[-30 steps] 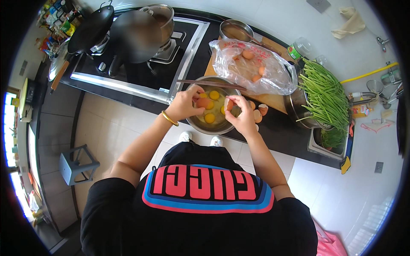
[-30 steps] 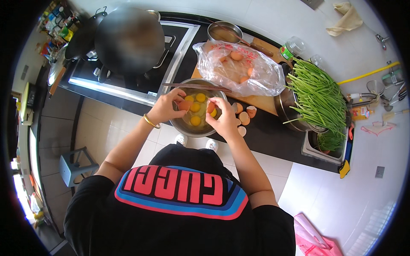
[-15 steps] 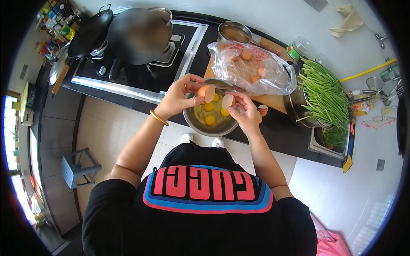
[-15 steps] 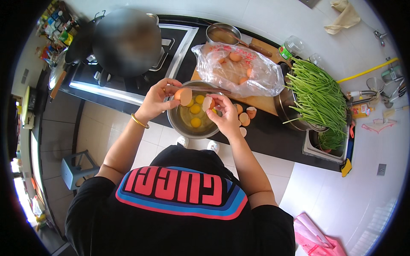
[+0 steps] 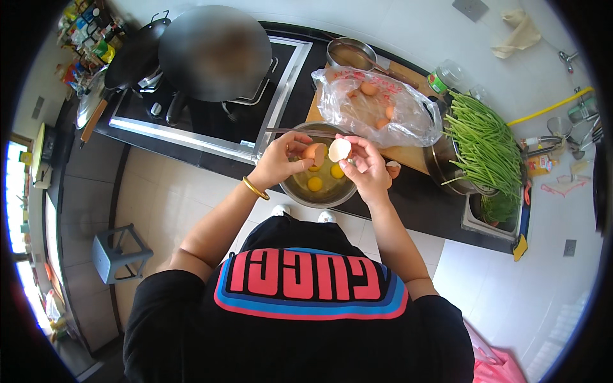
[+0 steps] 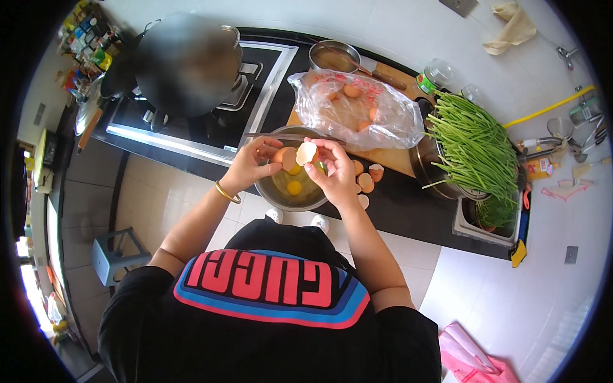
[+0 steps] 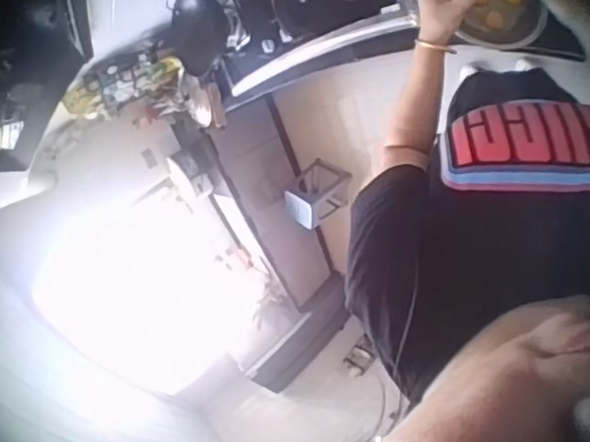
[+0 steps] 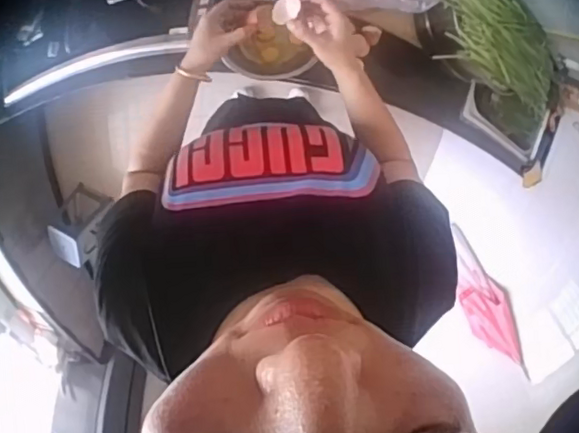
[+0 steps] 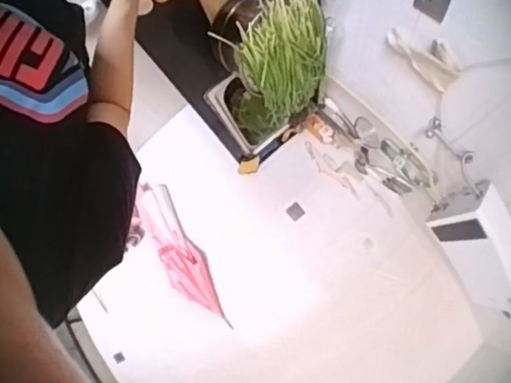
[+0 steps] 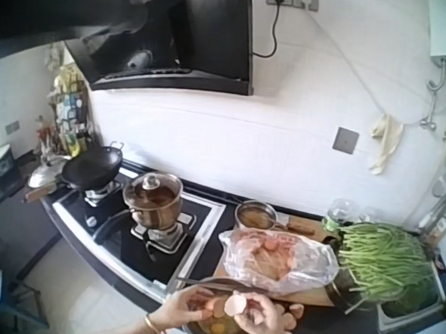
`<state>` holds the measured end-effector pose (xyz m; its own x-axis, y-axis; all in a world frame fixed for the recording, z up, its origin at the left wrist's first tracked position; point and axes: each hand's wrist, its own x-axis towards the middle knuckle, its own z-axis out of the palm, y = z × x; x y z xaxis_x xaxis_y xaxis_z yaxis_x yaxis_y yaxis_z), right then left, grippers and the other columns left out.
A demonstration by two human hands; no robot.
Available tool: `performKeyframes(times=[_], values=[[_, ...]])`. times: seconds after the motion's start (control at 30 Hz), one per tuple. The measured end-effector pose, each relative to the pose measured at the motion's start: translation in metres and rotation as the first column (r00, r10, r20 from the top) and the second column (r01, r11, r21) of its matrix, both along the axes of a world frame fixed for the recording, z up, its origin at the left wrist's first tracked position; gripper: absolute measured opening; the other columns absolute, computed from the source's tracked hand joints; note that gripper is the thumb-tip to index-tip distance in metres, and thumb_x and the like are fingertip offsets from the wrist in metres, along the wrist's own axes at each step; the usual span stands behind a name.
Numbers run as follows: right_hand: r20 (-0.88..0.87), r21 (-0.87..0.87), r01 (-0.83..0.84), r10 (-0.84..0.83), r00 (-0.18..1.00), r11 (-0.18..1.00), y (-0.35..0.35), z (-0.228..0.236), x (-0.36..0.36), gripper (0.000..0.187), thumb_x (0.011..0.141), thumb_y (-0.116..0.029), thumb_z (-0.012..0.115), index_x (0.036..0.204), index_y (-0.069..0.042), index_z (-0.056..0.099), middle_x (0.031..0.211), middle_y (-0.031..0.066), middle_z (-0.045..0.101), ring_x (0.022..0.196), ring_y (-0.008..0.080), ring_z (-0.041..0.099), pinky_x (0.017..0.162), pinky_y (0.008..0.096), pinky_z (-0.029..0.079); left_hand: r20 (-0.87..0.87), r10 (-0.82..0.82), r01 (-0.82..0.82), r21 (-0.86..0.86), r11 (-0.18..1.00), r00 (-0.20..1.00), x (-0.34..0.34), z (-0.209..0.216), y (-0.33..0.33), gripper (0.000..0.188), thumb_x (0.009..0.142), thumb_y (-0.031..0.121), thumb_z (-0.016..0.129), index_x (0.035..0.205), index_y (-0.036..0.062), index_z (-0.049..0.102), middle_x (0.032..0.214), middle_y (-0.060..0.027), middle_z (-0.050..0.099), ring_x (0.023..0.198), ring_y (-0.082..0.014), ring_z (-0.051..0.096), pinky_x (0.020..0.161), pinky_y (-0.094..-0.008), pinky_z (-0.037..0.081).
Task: The person retrieves a bag of eggs from the refrigerator, places them on the counter, and cracks multiple eggs one by one into a metal bowl. The shells are discarded on the countertop next to the bowl.
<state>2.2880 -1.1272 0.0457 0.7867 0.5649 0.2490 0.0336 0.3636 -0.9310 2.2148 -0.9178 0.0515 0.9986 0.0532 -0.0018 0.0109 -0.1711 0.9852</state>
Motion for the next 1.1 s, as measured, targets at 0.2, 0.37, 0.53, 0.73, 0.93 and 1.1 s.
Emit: performKeyframes(times=[0.2,0.37,0.53,0.73,0.93,1.1], values=[[0.048,-0.046,-0.096,0.099,0.994,0.994,0.0,-0.002,-0.002,0.045,0.085,-0.003,0.064,0.126,0.001,0.046,0.136,0.0155,0.045,0.12,0.0193,0.047,0.103,0.0323,0.036,-0.071,-0.103,0.053,-0.512,0.858,0.992,-0.002,-0.008,-0.012,0.043,0.083,0.008,0.067,0.119,-0.0003,0.046,0.107,-0.0091,0.06,0.098,-0.0158,0.061,0.091,-0.028,0.046],[0.085,-0.105,-0.126,0.136,0.987,0.986,0.003,-0.007,-0.003,0.05,0.089,-0.004,0.058,0.136,0.0,0.041,0.14,0.0125,0.043,0.125,0.0175,0.043,0.104,0.0314,0.034,-0.024,-0.14,0.09,-0.654,0.751,0.99,-0.002,-0.016,-0.01,0.038,0.084,0.004,0.065,0.117,0.0009,0.047,0.11,-0.008,0.058,0.101,-0.016,0.059,0.093,-0.0288,0.045],[-0.068,-0.096,-0.129,0.123,0.99,0.987,0.003,-0.008,-0.01,0.049,0.091,-0.003,0.056,0.138,-0.001,0.04,0.139,0.0095,0.044,0.124,0.0149,0.044,0.102,0.0287,0.035,0.01,-0.126,0.102,-0.656,0.748,0.992,0.0,-0.018,-0.013,0.032,0.084,0.0,0.065,0.113,0.0007,0.05,0.11,-0.0081,0.058,0.102,-0.017,0.058,0.092,-0.0287,0.045],[-0.301,0.011,-0.131,0.128,0.945,0.991,-0.004,-0.026,-0.02,0.051,0.092,-0.005,0.056,0.139,-0.001,0.037,0.133,0.0076,0.048,0.122,0.0155,0.046,0.103,0.0286,0.035,-0.032,-0.126,0.086,-0.565,0.821,0.992,-0.001,-0.026,-0.018,0.03,0.083,0.0,0.067,0.111,-0.0027,0.058,0.112,-0.0073,0.057,0.103,-0.0172,0.058,0.092,-0.029,0.045],[-0.467,0.069,-0.02,0.05,0.883,0.997,-0.042,-0.036,-0.029,0.044,0.091,-0.006,0.053,0.133,-0.004,0.042,0.126,0.0108,0.052,0.109,0.0234,0.056,0.093,0.0402,0.049,-0.073,-0.2,0.164,-0.341,0.926,0.977,0.003,-0.021,-0.032,0.038,0.08,0.004,0.07,0.117,-0.0027,0.059,0.111,-0.0034,0.054,0.103,-0.0145,0.055,0.094,-0.0286,0.044],[-0.314,-0.137,0.343,-0.369,0.875,0.929,-0.126,-0.068,-0.005,0.041,0.089,-0.005,0.056,0.129,-0.002,0.046,0.122,0.0096,0.055,0.107,0.019,0.056,0.087,0.034,0.05,-0.063,-0.214,0.18,-0.35,0.919,0.975,0.009,-0.02,-0.03,0.041,0.083,0.006,0.068,0.121,-0.0006,0.055,0.115,-0.0066,0.059,0.101,-0.0129,0.056,0.091,-0.0269,0.046]])
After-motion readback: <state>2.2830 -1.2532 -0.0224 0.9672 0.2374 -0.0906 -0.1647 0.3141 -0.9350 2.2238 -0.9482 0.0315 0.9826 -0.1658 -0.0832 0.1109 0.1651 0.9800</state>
